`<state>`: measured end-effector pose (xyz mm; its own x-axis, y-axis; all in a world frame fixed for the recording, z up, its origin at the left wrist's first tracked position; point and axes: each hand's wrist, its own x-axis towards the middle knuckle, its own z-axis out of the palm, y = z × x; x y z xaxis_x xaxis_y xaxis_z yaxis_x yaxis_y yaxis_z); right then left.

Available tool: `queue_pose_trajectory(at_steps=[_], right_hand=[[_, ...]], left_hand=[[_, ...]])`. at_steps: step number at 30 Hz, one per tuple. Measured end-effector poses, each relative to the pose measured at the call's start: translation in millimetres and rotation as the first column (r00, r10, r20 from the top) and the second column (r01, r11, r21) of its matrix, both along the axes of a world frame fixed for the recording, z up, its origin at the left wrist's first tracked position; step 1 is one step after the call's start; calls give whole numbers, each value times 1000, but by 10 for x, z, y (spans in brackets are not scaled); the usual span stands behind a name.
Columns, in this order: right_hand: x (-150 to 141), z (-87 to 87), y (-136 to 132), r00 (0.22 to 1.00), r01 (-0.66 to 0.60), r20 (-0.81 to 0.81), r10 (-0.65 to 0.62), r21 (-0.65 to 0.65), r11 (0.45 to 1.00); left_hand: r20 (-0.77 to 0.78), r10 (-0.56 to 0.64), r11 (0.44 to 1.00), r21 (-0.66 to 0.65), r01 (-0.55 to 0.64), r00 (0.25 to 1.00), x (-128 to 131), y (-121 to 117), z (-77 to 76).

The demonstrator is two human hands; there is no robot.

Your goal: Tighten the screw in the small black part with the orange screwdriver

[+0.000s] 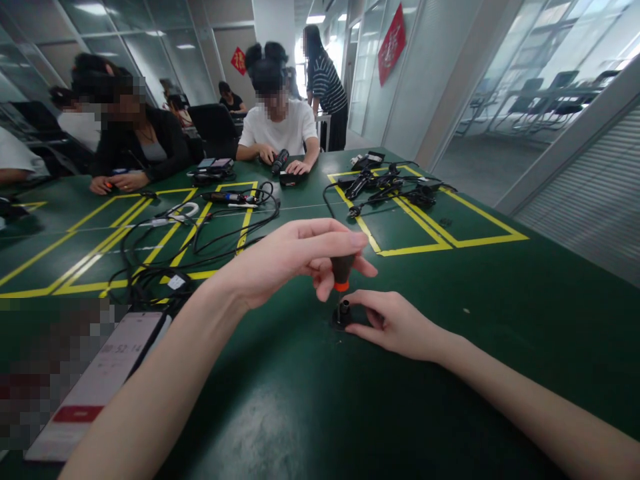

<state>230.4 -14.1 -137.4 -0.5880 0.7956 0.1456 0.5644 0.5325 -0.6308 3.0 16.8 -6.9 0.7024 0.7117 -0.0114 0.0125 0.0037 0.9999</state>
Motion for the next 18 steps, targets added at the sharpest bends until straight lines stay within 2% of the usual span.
queue_pose_trajectory(at_steps=[6, 13, 18], right_hand=[[-143, -87, -28, 996, 81, -52, -78, 61, 995], [-88, -54, 4, 995, -82, -46, 86, 68, 994], [-70, -75, 28, 993, -104, -52, 109, 90, 990]], left_hand=[[-45, 76, 997, 10, -76, 996, -31, 34, -24], [-26, 3, 991, -132, -7, 1000, -96, 34, 62], [-48, -46, 992, -121, 40, 998, -141, 67, 56]])
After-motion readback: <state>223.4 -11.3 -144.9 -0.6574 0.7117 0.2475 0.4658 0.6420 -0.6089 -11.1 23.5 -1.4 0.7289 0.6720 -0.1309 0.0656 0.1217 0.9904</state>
